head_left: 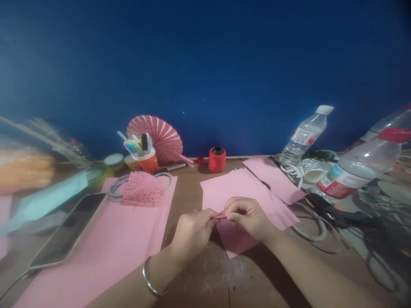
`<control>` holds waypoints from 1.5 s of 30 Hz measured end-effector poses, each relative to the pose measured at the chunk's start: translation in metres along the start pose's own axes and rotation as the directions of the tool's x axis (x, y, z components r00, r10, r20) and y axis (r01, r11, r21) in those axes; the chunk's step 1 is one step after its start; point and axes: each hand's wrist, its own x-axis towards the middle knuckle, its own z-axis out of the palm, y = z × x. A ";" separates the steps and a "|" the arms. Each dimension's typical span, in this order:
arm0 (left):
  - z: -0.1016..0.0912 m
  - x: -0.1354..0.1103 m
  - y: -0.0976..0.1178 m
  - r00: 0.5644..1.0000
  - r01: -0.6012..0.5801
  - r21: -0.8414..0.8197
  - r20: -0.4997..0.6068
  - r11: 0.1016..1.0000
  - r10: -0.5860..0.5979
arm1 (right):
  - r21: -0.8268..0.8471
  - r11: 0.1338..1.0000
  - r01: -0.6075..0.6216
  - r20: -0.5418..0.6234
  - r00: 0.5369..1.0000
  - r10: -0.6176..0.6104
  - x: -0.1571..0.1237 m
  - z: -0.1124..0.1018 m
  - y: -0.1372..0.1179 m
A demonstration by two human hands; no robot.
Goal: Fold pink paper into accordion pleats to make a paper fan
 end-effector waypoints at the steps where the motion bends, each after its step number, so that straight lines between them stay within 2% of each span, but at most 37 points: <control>1: 0.000 0.000 0.001 1.000 0.003 -0.010 0.007 1.000 -0.003 | -0.016 1.000 0.004 -0.016 1.000 -0.004 0.000 0.001 -0.001; 8: 0.000 0.002 0.003 0.996 0.064 -0.069 0.060 0.996 -0.060 | -0.028 0.999 0.035 -0.097 0.995 -0.038 0.000 0.003 -0.003; 11: 0.000 0.003 0.000 0.998 0.054 -0.069 0.038 0.996 -0.051 | -0.069 0.997 0.037 -0.119 0.992 -0.045 0.001 0.000 0.001; 15: 0.001 0.005 -0.004 0.999 0.047 -0.026 -0.011 0.999 -0.047 | -0.029 0.999 -0.017 -0.113 0.994 0.014 0.003 0.001 0.006; 20: 0.002 0.006 -0.004 1.000 -0.022 0.007 0.013 1.000 0.022 | -0.032 0.998 -0.050 -0.097 0.994 0.047 0.003 0.005 0.008; 22: 0.000 0.006 -0.002 0.999 -0.028 -0.023 0.033 0.999 0.029 | -0.037 0.999 -0.038 -0.103 0.994 0.034 0.003 0.004 0.008; 25: -0.004 0.008 0.000 0.997 0.011 -0.162 0.075 0.987 0.001 | -0.041 0.999 -0.016 -0.096 0.995 0.012 0.003 0.002 0.009; 27: -0.006 0.010 0.001 0.989 0.089 -0.277 0.141 0.957 -0.051 | -0.040 0.999 -0.035 -0.108 0.994 0.030 0.002 0.001 0.011; 31: -0.005 0.017 -0.002 0.952 0.275 -0.493 0.260 0.825 -0.162 | 0.081 0.982 -0.172 -0.175 0.967 0.184 0.003 0.002 0.017; 34: -0.002 0.019 -0.004 0.943 0.325 -0.629 0.276 0.706 -0.188 | 0.197 0.956 -0.218 -0.151 0.957 0.249 0.005 0.005 0.020; 37: 0.000 0.020 -0.006 0.935 0.352 -0.711 0.303 0.609 -0.186 | 0.197 0.954 -0.224 -0.105 0.963 0.248 0.006 0.008 0.018; 39: 0.000 0.020 -0.007 0.936 0.349 -0.714 0.299 0.607 -0.187 | 0.154 0.965 -0.214 -0.090 0.969 0.230 0.007 0.010 0.015; 45: -0.001 0.022 -0.008 0.941 0.334 -0.660 0.272 0.673 -0.201 | 0.078 0.972 -0.220 -0.096 0.969 0.227 0.008 0.009 0.008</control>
